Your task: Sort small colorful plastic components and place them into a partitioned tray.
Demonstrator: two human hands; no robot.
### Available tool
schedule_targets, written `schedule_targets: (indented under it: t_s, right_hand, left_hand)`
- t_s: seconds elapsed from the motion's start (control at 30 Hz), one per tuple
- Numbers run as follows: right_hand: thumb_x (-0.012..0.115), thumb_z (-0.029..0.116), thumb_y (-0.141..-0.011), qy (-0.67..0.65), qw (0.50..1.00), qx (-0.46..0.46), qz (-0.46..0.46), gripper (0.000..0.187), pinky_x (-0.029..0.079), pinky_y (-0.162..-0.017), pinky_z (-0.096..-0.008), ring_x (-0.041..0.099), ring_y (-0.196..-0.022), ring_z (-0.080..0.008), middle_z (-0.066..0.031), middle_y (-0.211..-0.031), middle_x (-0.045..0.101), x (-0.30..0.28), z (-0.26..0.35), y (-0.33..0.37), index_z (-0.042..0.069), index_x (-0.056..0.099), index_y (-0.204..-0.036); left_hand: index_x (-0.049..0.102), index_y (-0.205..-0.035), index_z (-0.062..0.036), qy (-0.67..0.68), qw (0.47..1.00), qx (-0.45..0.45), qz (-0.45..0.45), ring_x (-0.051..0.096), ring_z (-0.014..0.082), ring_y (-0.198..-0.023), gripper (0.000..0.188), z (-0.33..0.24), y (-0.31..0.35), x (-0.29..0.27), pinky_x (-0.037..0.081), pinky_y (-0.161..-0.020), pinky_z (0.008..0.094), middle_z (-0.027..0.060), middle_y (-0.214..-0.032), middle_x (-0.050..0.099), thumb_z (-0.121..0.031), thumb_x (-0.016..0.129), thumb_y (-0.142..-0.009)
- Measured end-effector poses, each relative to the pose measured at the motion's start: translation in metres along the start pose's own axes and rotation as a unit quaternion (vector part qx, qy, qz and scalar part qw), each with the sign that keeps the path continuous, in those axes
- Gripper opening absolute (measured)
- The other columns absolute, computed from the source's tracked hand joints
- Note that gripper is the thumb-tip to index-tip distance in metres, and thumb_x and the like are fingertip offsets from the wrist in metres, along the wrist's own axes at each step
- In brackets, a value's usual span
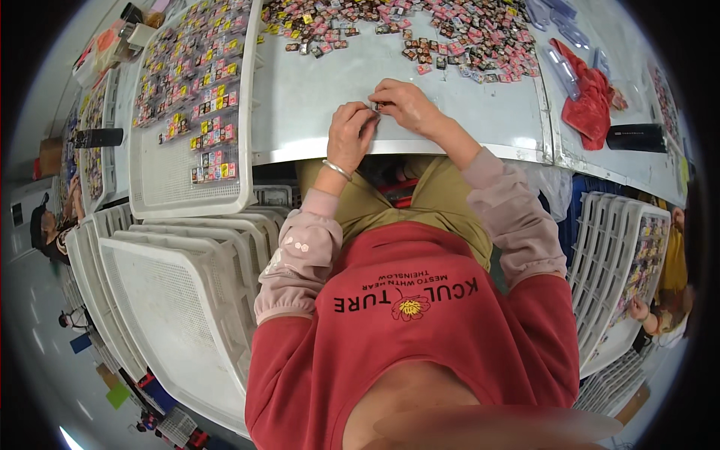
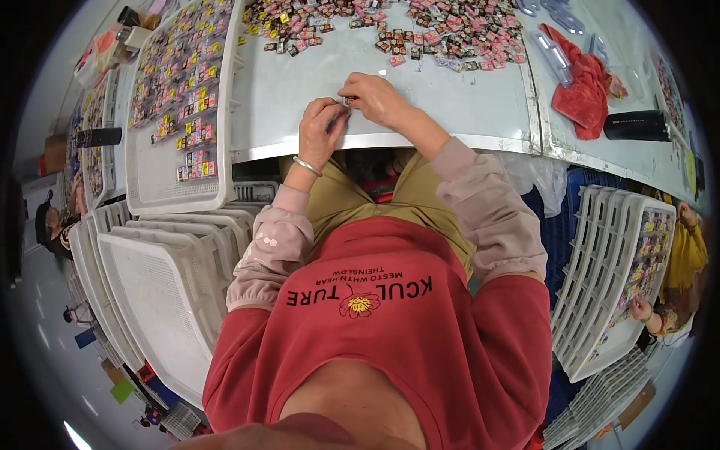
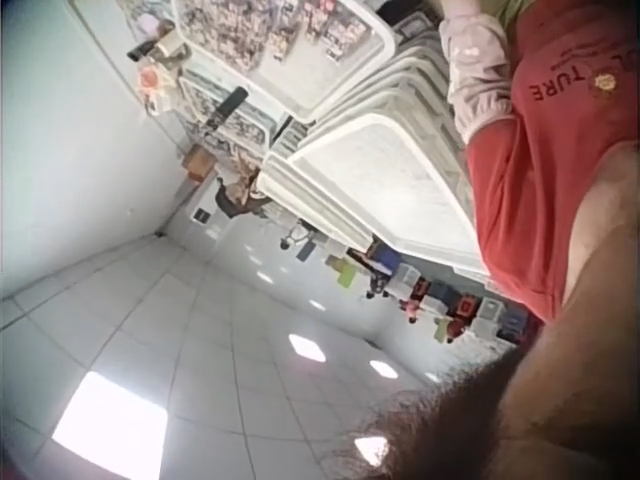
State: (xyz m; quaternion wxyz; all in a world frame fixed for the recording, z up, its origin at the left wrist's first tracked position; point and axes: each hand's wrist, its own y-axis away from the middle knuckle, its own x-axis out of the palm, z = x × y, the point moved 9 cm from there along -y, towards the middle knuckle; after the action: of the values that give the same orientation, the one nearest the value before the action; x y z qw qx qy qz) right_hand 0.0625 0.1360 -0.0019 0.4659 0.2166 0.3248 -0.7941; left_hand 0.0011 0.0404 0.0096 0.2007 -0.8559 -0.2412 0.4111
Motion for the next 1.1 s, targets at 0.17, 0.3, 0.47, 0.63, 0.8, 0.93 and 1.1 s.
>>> schedule_targets:
  t_s: [0.17,0.3,0.47,0.63,0.8,0.93,1.1]
  right_hand:
    - [0.065,-0.005,-0.072,0.020,0.998,0.041,-0.051,0.026,0.049,-0.070,-0.0370,0.060,-0.082,-0.0298,-0.0126,-0.092,0.058,0.002,0.011,0.006,0.002,0.066,-0.097]
    - [0.062,-0.007,-0.074,-0.004,0.994,0.060,-0.087,0.024,0.049,-0.067,-0.0365,0.061,-0.078,-0.0313,-0.0129,-0.091,0.060,-0.001,-0.002,0.004,0.001,0.064,-0.097]
    - [0.061,-0.005,-0.074,-0.005,0.990,0.037,-0.133,0.019,0.050,-0.067,-0.0374,0.061,-0.078,-0.0322,-0.0142,-0.087,0.060,-0.004,0.011,0.011,0.001,0.063,-0.092]
    - [0.061,-0.004,-0.073,-0.059,0.986,0.075,-0.138,0.013,0.049,-0.068,-0.0393,0.061,-0.079,-0.0331,-0.0149,-0.084,0.060,-0.008,0.003,0.005,0.001,0.065,-0.084]
    - [0.060,-0.007,-0.074,-0.006,0.992,0.071,-0.102,0.018,0.049,-0.065,-0.0359,0.061,-0.076,-0.0311,-0.0133,-0.084,0.060,-0.004,0.003,0.002,0.000,0.064,-0.089]
    - [0.063,0.000,-0.074,0.103,0.990,0.056,-0.082,0.010,0.049,-0.068,-0.0400,0.060,-0.078,-0.0324,-0.0126,-0.083,0.060,-0.001,0.009,0.000,0.002,0.067,-0.083]
    - [0.063,0.002,-0.074,0.009,0.988,0.088,-0.126,0.008,0.048,-0.069,-0.0401,0.059,-0.081,-0.0313,-0.0115,-0.084,0.060,-0.005,-0.001,0.015,0.004,0.066,-0.082]
  left_hand:
    - [0.064,-0.084,-0.0031,-0.018,1.000,0.005,-0.009,0.058,0.0275,-0.081,0.016,0.000,0.001,-0.002,0.048,-0.071,0.0357,0.0083,-0.087,0.060,0.000,0.070,-0.069]
    - [0.065,-0.084,-0.0029,-0.009,1.000,0.003,-0.013,0.058,0.0272,-0.080,0.016,-0.001,-0.001,-0.002,0.048,-0.070,0.0354,0.0084,-0.086,0.060,0.000,0.070,-0.069]
    - [0.065,-0.083,-0.0043,0.001,1.000,-0.018,-0.015,0.056,0.0269,-0.082,0.016,0.004,0.004,-0.001,0.045,-0.073,0.0368,0.0070,-0.087,0.059,-0.001,0.070,-0.068]
    - [0.065,-0.084,-0.0038,-0.015,1.000,-0.005,-0.019,0.059,0.0265,-0.080,0.016,0.000,0.001,-0.003,0.048,-0.070,0.0344,0.0083,-0.086,0.060,0.000,0.070,-0.069]
    - [0.066,-0.084,-0.0032,-0.001,1.000,-0.012,-0.021,0.059,0.0261,-0.079,0.016,0.001,0.001,-0.004,0.048,-0.069,0.0343,0.0082,-0.087,0.061,0.000,0.071,-0.069]
    - [0.067,-0.084,-0.0026,0.005,1.000,-0.007,-0.017,0.059,0.0262,-0.080,0.016,0.000,0.002,-0.004,0.048,-0.069,0.0345,0.0085,-0.087,0.061,0.000,0.071,-0.069]
    - [0.067,-0.084,-0.0017,-0.009,1.000,-0.007,-0.028,0.059,0.0265,-0.080,0.015,0.001,0.001,-0.004,0.048,-0.068,0.0343,0.0091,-0.086,0.061,0.002,0.070,-0.070]
